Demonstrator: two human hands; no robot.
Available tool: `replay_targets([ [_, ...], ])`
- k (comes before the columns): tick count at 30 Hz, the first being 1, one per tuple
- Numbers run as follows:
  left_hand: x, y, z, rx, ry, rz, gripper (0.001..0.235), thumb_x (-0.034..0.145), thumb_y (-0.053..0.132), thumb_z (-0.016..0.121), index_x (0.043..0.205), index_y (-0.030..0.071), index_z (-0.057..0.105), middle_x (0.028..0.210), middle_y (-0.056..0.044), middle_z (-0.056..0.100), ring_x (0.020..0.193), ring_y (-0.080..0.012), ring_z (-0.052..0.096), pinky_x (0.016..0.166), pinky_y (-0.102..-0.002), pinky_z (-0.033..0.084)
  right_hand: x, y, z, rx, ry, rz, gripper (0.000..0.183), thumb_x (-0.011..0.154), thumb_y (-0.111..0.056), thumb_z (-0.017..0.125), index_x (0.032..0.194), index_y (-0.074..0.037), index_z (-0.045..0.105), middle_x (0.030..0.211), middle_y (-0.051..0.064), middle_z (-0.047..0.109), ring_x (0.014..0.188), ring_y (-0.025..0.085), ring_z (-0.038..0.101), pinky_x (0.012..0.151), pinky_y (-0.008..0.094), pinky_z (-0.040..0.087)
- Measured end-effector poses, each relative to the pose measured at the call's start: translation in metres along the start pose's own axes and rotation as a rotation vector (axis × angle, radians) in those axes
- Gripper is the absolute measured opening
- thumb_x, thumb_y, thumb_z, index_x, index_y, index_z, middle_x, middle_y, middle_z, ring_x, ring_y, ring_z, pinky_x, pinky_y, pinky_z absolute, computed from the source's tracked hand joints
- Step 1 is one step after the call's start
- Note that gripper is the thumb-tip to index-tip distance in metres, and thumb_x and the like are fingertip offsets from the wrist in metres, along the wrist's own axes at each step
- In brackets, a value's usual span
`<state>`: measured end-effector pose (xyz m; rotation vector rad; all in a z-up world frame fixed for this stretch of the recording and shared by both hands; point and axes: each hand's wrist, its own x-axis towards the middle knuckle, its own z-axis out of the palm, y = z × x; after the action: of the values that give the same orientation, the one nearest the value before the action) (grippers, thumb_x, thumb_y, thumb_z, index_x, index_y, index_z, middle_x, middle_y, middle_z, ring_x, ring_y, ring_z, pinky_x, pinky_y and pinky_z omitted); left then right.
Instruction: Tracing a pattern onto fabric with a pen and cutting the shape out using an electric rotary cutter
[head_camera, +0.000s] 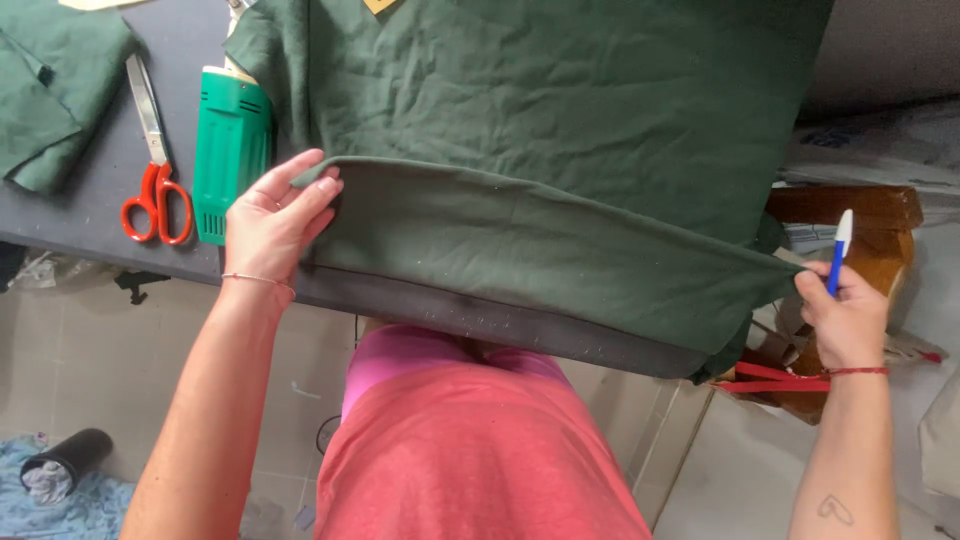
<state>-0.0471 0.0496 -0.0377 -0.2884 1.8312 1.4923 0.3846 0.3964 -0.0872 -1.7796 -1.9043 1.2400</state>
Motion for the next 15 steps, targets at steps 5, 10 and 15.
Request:
replay_targets([
  [5,0.009,-0.004,0.003,-0.024,-0.009,0.028,0.036,0.073,0.017,0.062,0.109,0.017,0.057,0.096,0.001,0.064,0.083,-0.0004,0.06,0.068,-0.012,0.046,0.008,-0.004,0.004,0.065,0.007,-0.037,0.006,0.088,-0.011,0.058,0.092,-0.012,0.055,0.064,-0.006,0.036,0.05,0.004,0.028,0.042,0.017,0.024],
  [10,0.01,-0.009,0.009,0.055,0.04,-0.015,0.037,0.073,0.02,0.062,0.109,0.018,0.058,0.091,0.006,0.064,0.078,0.003,0.054,0.068,-0.013,0.045,0.012,-0.007,0.015,0.008,0.0,-0.005,0.009,0.086,-0.014,0.059,0.095,-0.013,0.056,0.063,-0.006,0.039,0.051,0.002,0.031,0.041,0.016,0.024],
  [15,0.014,-0.011,0.004,0.008,0.047,0.016,0.032,0.075,0.022,0.06,0.106,0.018,0.058,0.093,0.004,0.065,0.083,-0.0001,0.06,0.065,-0.011,0.045,0.023,0.014,0.003,0.02,-0.02,-0.035,0.01,0.089,-0.014,0.059,0.099,-0.016,0.055,0.066,-0.007,0.039,0.05,0.001,0.03,0.041,0.015,0.025],
])
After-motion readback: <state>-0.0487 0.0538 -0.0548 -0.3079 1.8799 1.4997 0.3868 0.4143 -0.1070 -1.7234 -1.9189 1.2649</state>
